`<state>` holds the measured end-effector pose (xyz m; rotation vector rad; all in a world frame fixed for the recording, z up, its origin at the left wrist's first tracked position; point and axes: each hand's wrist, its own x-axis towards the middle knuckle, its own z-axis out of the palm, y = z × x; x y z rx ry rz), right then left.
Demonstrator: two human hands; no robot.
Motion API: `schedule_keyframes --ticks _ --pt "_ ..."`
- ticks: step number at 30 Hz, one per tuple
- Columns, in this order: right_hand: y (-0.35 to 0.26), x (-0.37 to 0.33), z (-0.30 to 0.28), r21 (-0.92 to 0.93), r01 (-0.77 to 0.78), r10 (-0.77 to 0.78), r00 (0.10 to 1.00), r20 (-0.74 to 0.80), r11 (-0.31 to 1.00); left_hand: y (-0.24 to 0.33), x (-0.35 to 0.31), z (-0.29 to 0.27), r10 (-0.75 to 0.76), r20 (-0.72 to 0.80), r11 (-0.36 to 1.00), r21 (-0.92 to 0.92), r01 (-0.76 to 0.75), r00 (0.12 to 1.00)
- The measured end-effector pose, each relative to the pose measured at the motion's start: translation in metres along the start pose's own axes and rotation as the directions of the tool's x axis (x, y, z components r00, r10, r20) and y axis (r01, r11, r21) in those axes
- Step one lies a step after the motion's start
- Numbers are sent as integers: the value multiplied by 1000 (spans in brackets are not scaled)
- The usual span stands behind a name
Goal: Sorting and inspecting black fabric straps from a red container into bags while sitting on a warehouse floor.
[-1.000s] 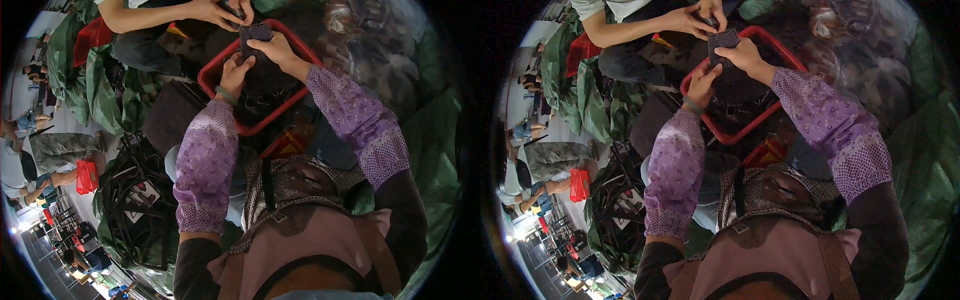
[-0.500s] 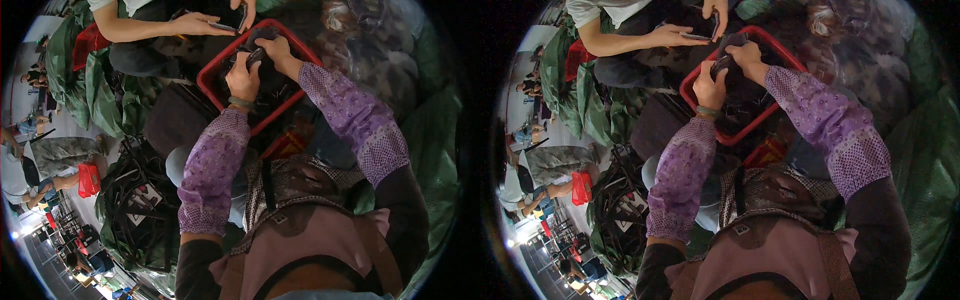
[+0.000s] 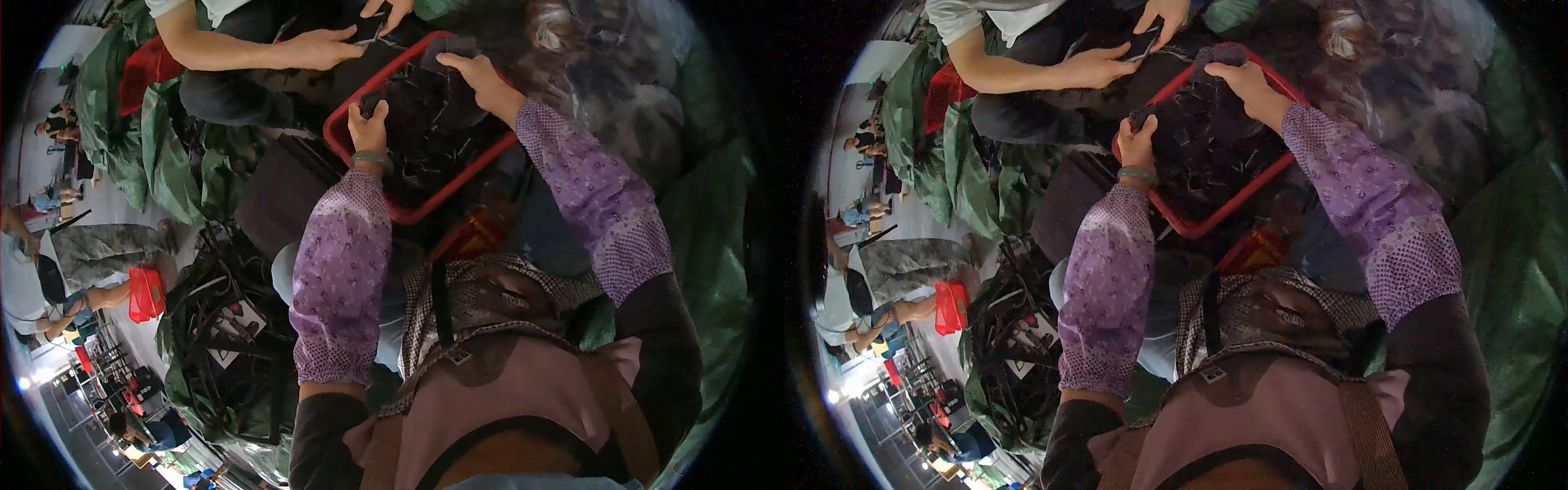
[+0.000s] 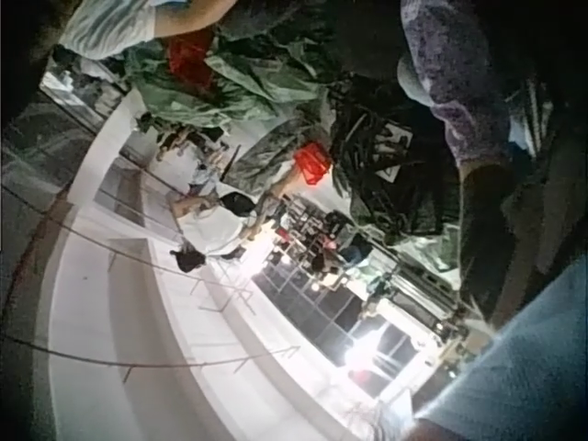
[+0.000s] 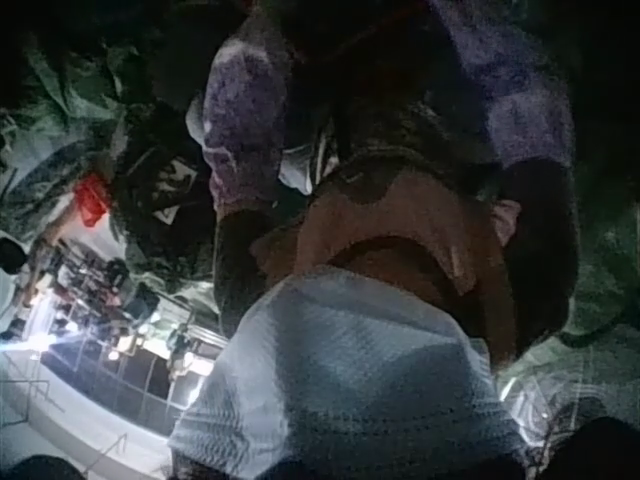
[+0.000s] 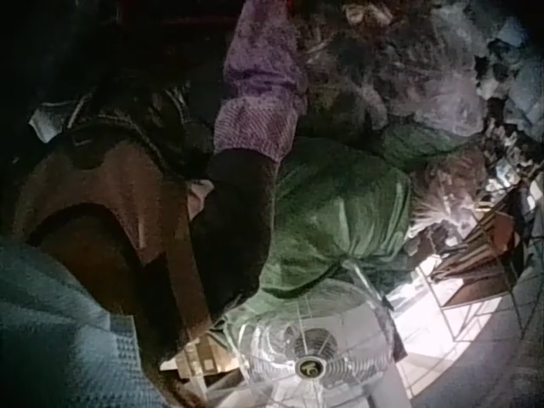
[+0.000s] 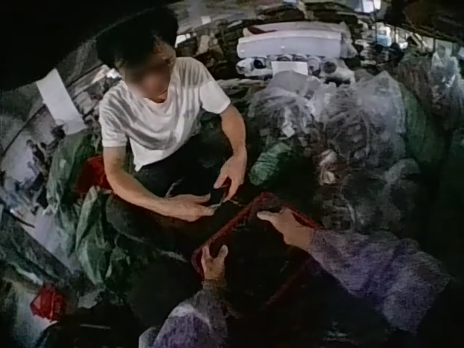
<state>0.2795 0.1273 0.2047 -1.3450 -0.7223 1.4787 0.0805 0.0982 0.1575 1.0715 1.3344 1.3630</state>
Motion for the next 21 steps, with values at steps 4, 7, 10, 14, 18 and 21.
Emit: schedule_keyframes --ticks 4,7,10,14,18,21 --pt "-3 -13 7 -27 -42 49 919 392 999 -3 2 2 -132 -21 969 -213 125 991" --pt "1 -22 18 -118 55 6 883 470 991 15 -3 10 -252 42 861 -446 244 967" --pt "-11 -32 19 -122 -37 94 853 514 992 30 -6 9 -208 288 820 -469 327 935" --pt "-11 -37 22 -118 48 21 849 529 992 33 -7 9 -177 340 819 -470 330 924" --pt "14 -27 27 -419 425 -212 859 467 803 28 -8 21 -411 12 864 -314 394 912" --pt "13 -44 37 -534 736 -590 665 458 416 -16 9 9 -404 74 828 -395 399 912"
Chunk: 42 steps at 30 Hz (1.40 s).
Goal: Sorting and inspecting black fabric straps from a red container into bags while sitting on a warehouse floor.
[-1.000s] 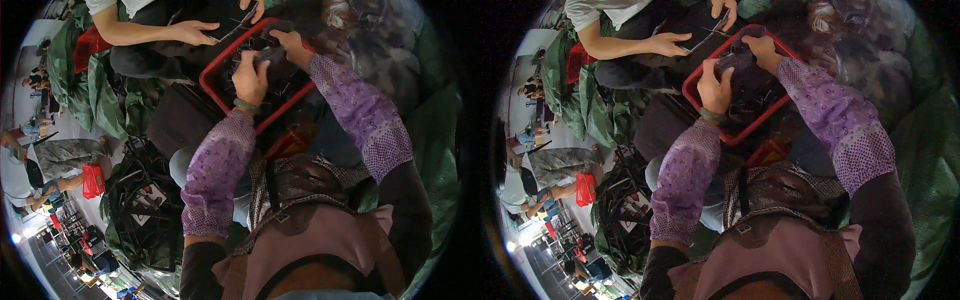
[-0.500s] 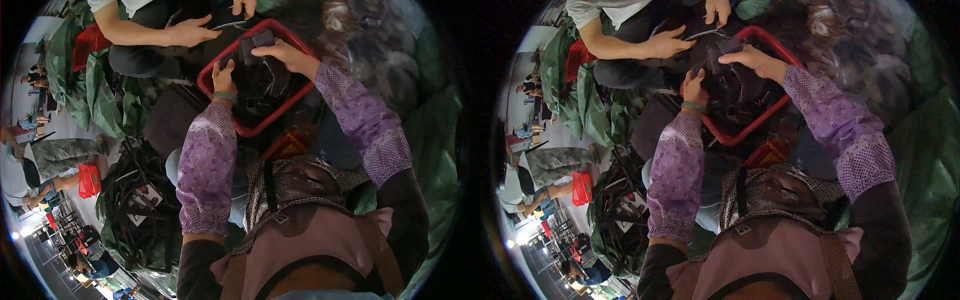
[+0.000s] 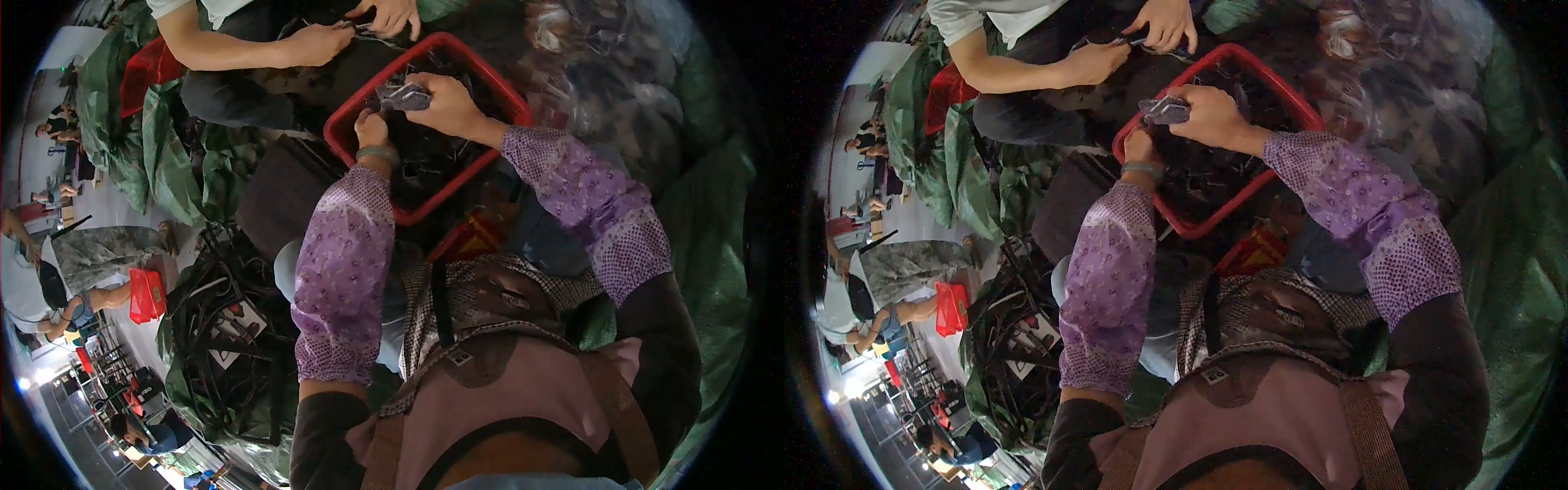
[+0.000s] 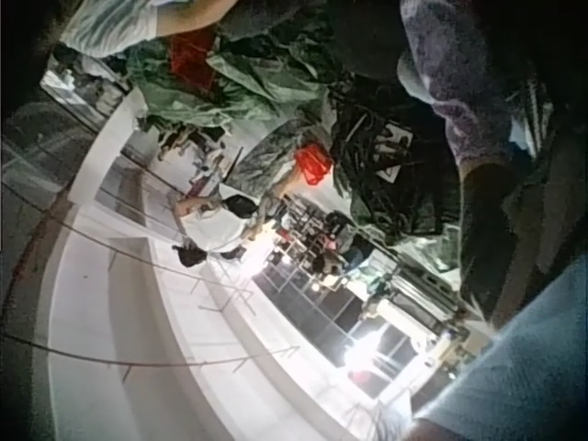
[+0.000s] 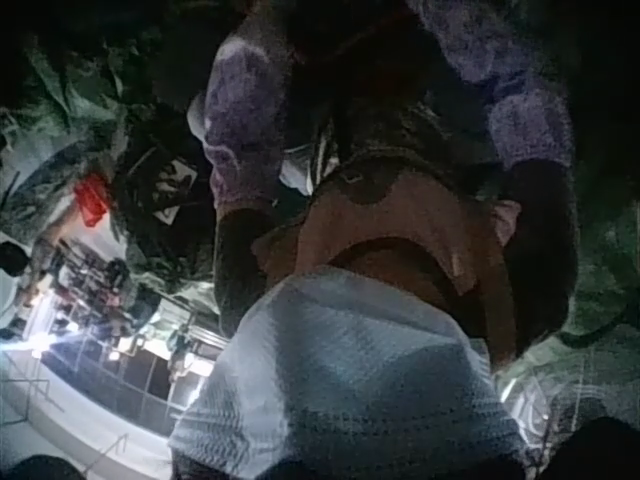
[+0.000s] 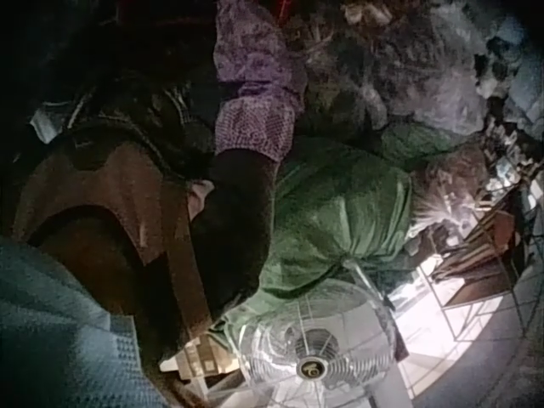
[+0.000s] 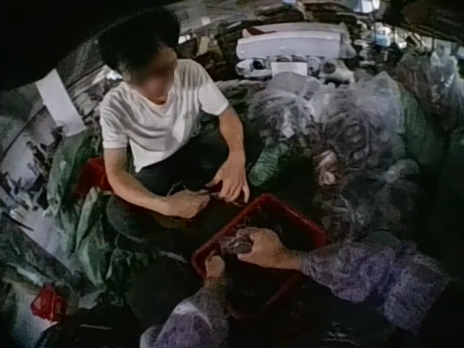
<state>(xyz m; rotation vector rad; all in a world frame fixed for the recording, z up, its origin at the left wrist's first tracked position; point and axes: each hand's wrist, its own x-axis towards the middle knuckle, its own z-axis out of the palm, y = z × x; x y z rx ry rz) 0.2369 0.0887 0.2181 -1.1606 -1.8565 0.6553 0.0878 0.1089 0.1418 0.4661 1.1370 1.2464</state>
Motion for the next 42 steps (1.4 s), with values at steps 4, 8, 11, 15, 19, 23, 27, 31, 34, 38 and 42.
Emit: schedule_keyframes --ticks 4,8,11,15,19,23,27,31,34,38,42 --pt "-3 -5 0 -175 175 -175 984 16 969 -31 34 -21 86 -65 994 -60 -90 994" --pt "-3 -13 2 -223 265 -258 964 60 938 -40 45 -33 388 39 829 423 -367 921" --pt "1 -13 -1 -217 287 -288 957 29 933 -4 8 1 529 79 644 612 -460 845" --pt "1 1 -4 109 -63 52 993 102 992 22 -10 9 581 195 643 485 -592 790" --pt "4 12 -21 531 -435 258 890 375 727 49 -36 20 268 278 903 263 -341 923" --pt "2 11 -29 493 -528 316 835 451 691 48 -36 27 167 306 936 250 -248 937" --pt "6 1 -11 74 50 -59 992 116 996 18 -14 4 235 215 917 275 -289 948" --pt "-1 -3 -13 -196 247 -220 964 152 949 -3 8 -3 303 123 898 295 -326 945" --pt "3 -7 -12 -212 402 -388 916 104 891 -18 24 -4 291 27 900 331 -283 956" --pt "-11 -14 -7 -281 565 -535 825 181 775 -27 47 -31 412 -48 714 638 -290 910" --pt "-44 -28 11 -216 693 -656 720 224 688 8 22 -20 417 -13 602 753 -265 909"
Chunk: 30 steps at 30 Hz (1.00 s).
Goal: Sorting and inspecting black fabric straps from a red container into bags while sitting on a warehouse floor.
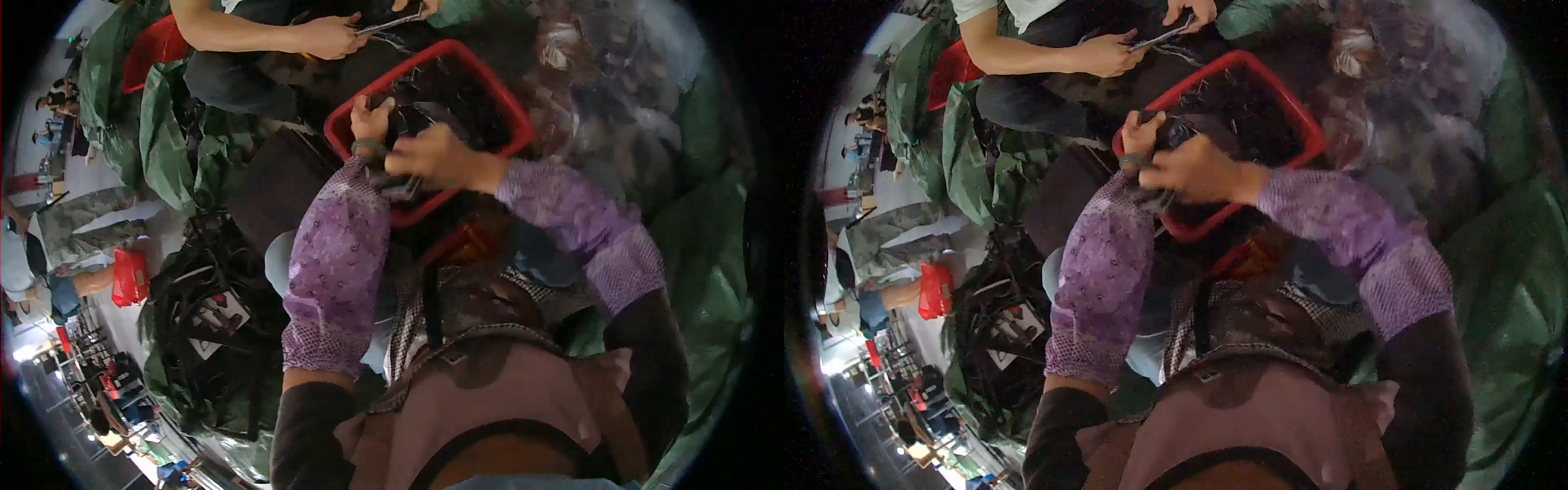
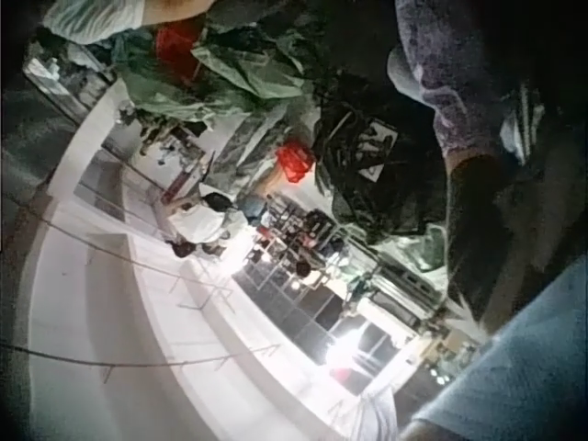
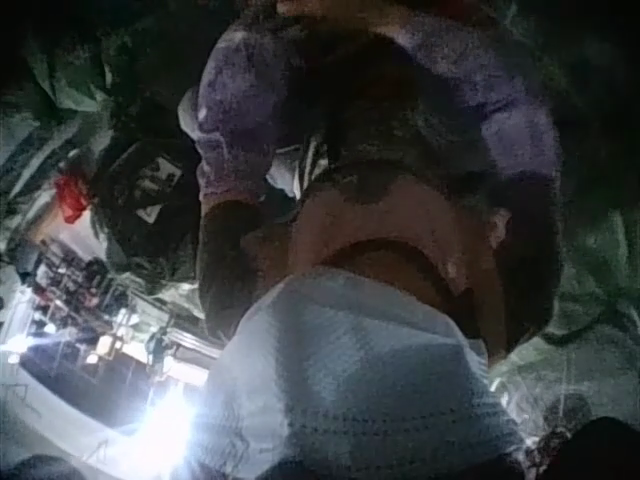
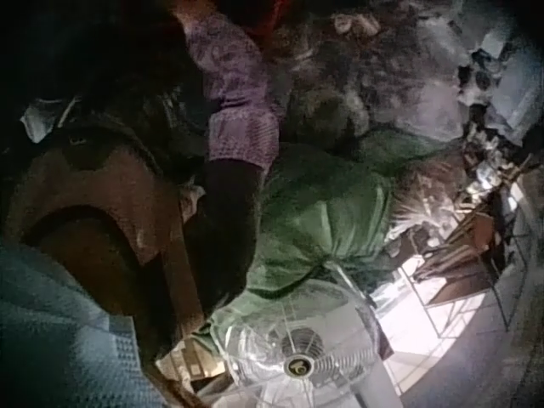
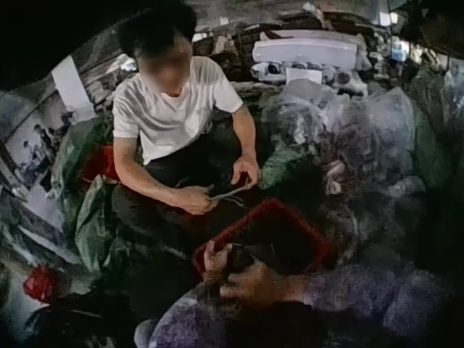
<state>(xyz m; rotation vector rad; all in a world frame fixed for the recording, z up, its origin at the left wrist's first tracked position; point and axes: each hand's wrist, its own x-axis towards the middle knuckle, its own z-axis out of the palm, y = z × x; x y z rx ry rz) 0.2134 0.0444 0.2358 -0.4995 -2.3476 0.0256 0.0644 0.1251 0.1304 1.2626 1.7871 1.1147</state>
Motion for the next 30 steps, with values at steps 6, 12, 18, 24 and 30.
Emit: schedule_keyframes --ticks 6,12,18,24,30 --pt "49 -4 -15 126 -644 603 756 253 755 -21 2 -9 -282 309 587 -693 418 908" --pt "73 -33 5 137 -631 604 773 196 763 -9 1 -3 -318 379 494 -717 492 869" --pt "68 -24 1 7 -773 727 599 337 634 -3 -7 1 -268 374 443 -770 458 888" --pt "66 -19 1 75 -676 652 730 204 733 19 -14 -9 -352 232 519 -758 395 907" --pt "72 -25 15 342 -853 715 518 470 394 40 -24 -5 -165 347 399 -833 384 923"
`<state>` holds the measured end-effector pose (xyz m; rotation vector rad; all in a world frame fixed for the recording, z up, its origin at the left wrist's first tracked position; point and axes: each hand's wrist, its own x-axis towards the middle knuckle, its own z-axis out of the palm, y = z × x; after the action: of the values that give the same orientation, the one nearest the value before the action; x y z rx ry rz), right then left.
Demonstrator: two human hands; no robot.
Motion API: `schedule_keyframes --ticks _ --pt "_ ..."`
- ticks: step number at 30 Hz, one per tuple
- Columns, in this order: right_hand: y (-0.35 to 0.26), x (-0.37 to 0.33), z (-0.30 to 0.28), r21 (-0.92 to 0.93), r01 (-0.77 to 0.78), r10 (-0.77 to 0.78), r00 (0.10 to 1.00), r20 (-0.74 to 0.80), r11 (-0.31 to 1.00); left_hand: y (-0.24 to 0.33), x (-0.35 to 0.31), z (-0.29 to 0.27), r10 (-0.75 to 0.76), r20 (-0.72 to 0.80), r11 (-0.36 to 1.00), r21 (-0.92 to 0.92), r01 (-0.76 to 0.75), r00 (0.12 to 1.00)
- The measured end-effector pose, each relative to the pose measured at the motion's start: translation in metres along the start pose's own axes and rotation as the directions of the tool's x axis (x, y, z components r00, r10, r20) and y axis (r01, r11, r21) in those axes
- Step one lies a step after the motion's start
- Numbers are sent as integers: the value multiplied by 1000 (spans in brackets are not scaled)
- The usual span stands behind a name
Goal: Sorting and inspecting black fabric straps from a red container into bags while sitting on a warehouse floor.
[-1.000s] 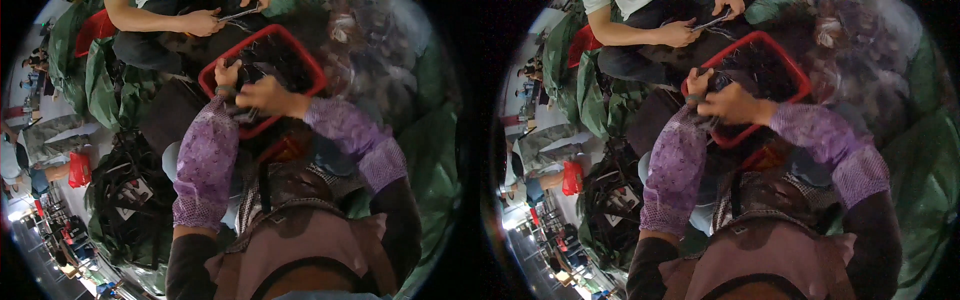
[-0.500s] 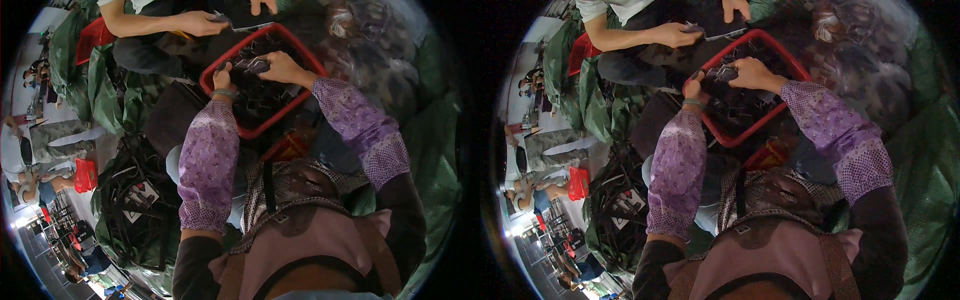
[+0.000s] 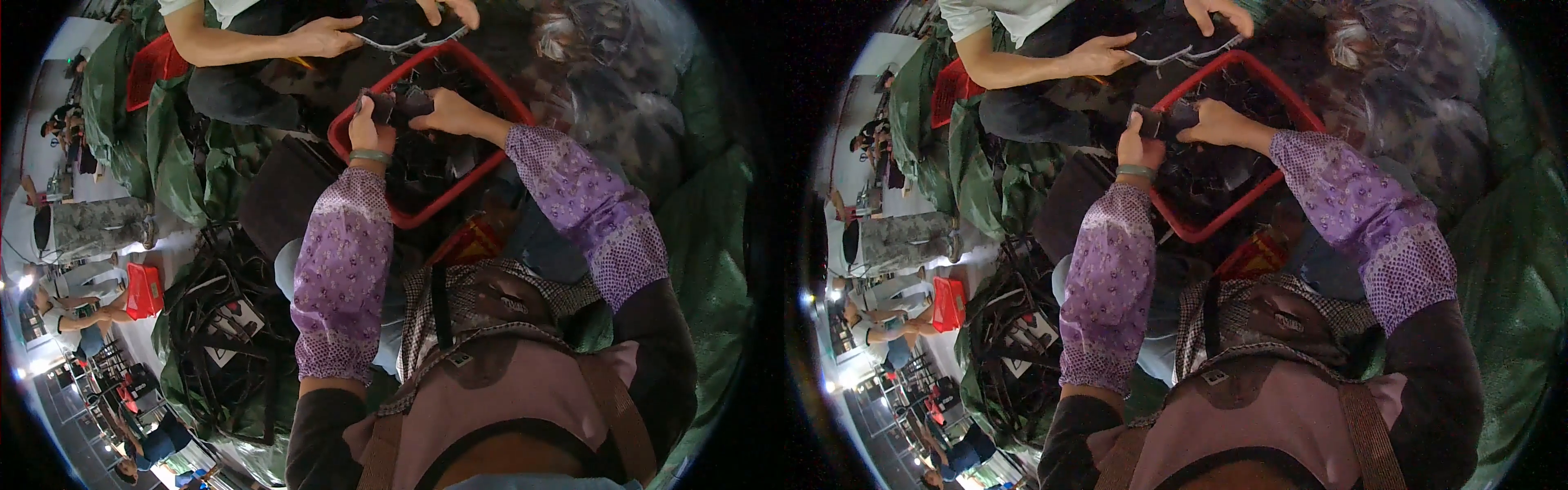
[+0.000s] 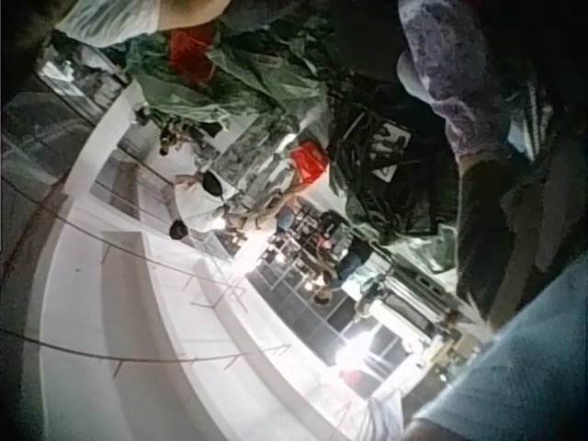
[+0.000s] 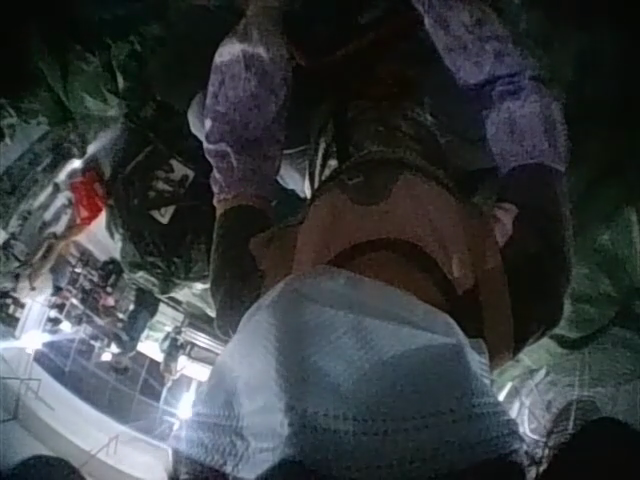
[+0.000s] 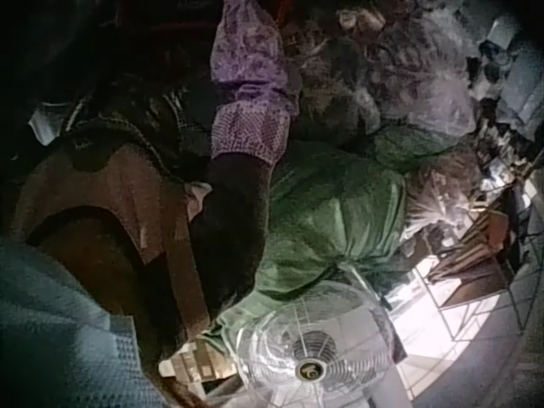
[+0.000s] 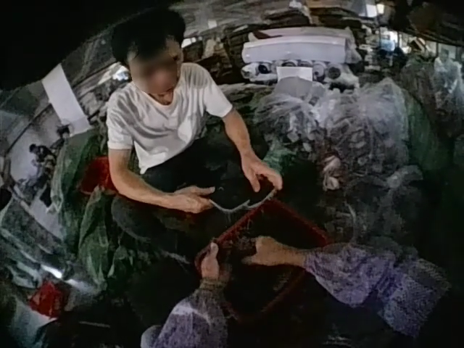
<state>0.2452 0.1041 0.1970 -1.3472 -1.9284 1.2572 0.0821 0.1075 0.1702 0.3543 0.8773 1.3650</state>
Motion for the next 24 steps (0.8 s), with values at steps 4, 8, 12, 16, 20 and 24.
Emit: schedule_keyframes --ticks 4,8,12,16,20,24 --pt "2 2 0 109 -22 28 998 -55 994 0 -3 8 -8 21 999 -31 8 1000" --pt "-12 -15 11 -629 300 -465 879 -110 717 -12 9 -11 527 63 555 729 -399 847" --pt "-31 -33 22 -693 372 -482 875 40 618 -11 45 -68 498 45 535 770 -348 866" --pt "-4 -19 10 -489 156 -322 905 -277 858 -14 2 -17 251 141 468 848 -248 958" --pt "4 -1 -2 -134 -92 50 956 -289 987 7 -36 19 -196 155 679 734 20 968" --pt "-8 3 -3 534 53 72 975 -212 844 -11 -28 14 -303 444 629 758 -172 843"
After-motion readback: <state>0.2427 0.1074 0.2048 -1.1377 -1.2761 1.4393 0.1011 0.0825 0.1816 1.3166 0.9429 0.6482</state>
